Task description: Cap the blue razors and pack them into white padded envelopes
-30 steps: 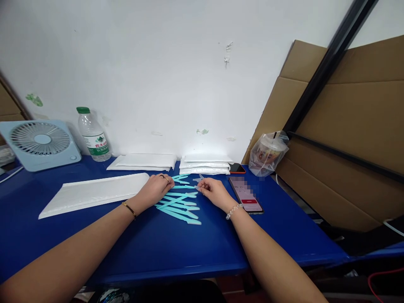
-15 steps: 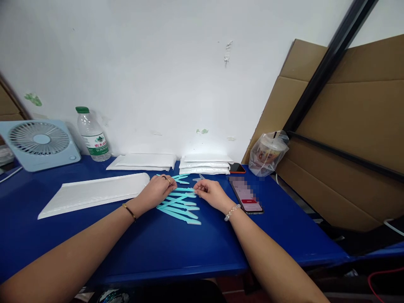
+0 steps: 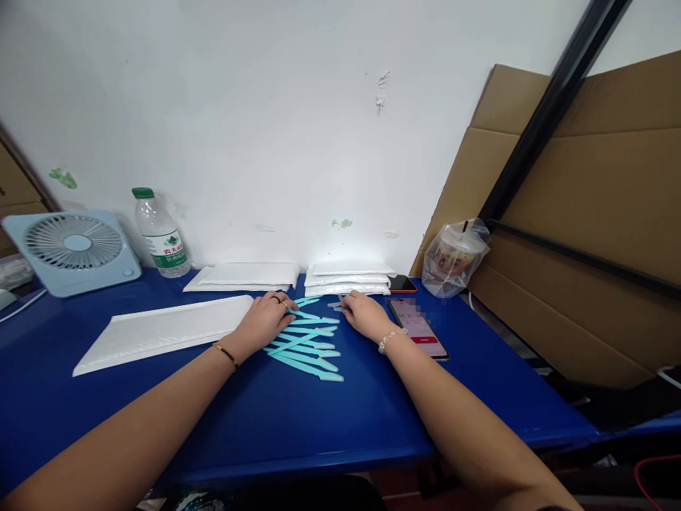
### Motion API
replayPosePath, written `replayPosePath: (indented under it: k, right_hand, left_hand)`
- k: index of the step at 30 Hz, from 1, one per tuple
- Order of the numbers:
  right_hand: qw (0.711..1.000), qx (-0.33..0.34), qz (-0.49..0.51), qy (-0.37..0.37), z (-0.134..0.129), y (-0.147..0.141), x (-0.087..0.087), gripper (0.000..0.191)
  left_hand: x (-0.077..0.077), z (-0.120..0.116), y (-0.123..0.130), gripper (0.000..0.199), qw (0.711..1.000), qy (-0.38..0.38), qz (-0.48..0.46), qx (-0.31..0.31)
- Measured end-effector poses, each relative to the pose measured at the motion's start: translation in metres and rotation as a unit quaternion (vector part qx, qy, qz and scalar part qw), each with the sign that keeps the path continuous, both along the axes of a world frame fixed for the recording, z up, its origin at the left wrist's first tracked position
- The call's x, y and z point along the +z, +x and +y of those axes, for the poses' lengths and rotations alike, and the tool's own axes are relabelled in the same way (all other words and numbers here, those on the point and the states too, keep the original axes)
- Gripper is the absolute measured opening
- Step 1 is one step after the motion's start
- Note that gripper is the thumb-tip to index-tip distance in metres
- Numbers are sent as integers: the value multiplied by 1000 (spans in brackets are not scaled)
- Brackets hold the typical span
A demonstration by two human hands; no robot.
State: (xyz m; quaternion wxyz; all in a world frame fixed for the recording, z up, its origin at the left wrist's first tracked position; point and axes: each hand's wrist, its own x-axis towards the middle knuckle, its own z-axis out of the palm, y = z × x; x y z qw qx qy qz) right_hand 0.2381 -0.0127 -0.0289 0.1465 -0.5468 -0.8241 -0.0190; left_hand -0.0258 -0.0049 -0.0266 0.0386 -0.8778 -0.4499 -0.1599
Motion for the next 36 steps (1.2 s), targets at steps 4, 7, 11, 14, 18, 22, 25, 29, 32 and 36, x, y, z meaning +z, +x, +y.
replayPosePath:
  k: [4,7,11,14,18,22,25,29,32,36]
  right_hand:
    - [994,-4,-106,16,6,-13,3,9]
    - [996,4,-85,8,5,-19,8,5]
    - [992,67,95,-51,-3,-20,12,7]
    - [978,102,168,-72,-8,-21,11,10]
    - [974,100,191,-63,-10,-24,9,11]
    - [975,97,193,-53,-9,-25,10,10]
    - [975,93,196,-55,-10,-26,12,10]
    - [973,104,198,-62,-14,-34,13,12]
    - [968,127,195,-92,-17,-37,14,14]
    - [975,121,167,-84,-10,-24,14,16]
  left_hand:
    - [4,0,0,22,1000,-7,11,1]
    - [3,1,0,29,1000,-2,18,6]
    - [2,2,1,31,1000,6,1,-2]
    - [4,1,1,28,1000,-2,-23,-1]
    - [7,1,1,26,999,2,-36,-9]
    - [6,3,0,25,999,5,-43,-7]
    - [6,3,0,27,999,0,-49,-8]
    - [10,-3,3,29,999,-2,-45,-25]
    - [14,-9,6,30,998,-14,-32,-49]
    - [13,-8,4,33,997,-38,-25,-59]
